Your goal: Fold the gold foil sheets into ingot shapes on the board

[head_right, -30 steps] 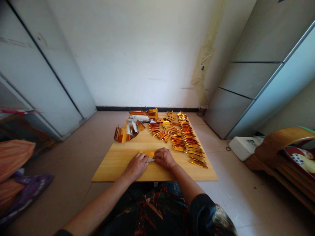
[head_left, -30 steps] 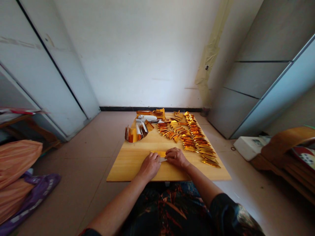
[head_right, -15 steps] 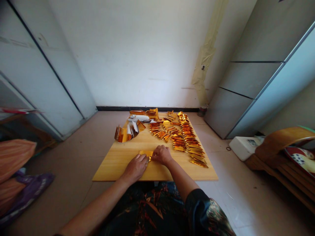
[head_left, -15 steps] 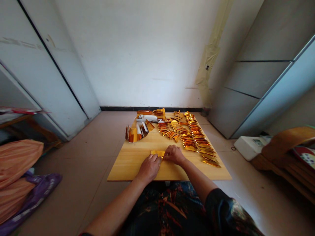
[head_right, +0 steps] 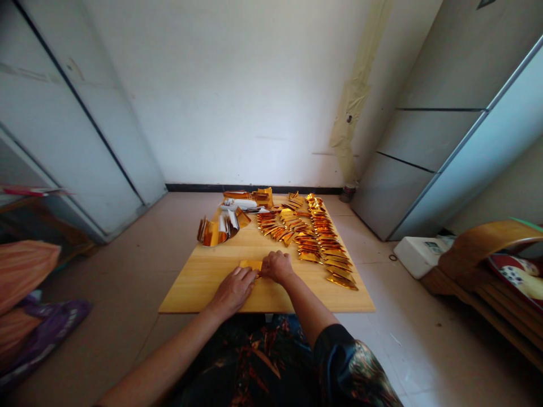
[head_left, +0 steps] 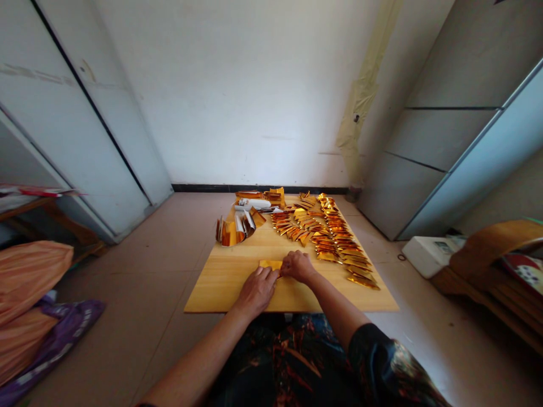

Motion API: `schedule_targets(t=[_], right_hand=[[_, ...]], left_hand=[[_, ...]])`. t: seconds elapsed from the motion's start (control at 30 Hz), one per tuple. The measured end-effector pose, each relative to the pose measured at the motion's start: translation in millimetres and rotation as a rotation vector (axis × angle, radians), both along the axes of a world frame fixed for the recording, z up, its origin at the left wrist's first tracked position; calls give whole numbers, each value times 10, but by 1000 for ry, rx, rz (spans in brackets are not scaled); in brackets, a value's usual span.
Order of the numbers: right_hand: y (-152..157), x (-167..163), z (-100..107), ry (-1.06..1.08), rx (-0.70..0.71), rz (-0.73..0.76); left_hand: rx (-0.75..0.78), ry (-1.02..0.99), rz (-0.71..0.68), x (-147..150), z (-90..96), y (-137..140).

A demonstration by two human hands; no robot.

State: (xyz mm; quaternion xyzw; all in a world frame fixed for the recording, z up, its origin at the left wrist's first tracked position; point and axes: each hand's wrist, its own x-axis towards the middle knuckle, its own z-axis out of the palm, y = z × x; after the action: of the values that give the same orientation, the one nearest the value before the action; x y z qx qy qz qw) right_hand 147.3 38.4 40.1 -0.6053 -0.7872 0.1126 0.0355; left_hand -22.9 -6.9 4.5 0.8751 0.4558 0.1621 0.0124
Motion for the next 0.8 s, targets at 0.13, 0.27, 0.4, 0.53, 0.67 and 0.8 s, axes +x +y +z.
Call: schedule_targets(t=[0.13,0.27,0.4,0.53,0.67,0.8], right_hand=[[5,15,-19,30,-4,-4],[24,72,-64,116,-12,-2],[62,143,-138,197,-14,18],[109,179,-219,241,10,34],[119,161,-233,274,9,9],[81,112,-198,244,25,-37]], left_hand=[[27,13,-6,-2,-56,9],[45,1,-19,-4,-68,17],[46,-8,-23,8,-43,18],[26,-5,2,21,-24,17],[8,-22,18,29,-23,27],[13,-49,63,73,-31,61]])
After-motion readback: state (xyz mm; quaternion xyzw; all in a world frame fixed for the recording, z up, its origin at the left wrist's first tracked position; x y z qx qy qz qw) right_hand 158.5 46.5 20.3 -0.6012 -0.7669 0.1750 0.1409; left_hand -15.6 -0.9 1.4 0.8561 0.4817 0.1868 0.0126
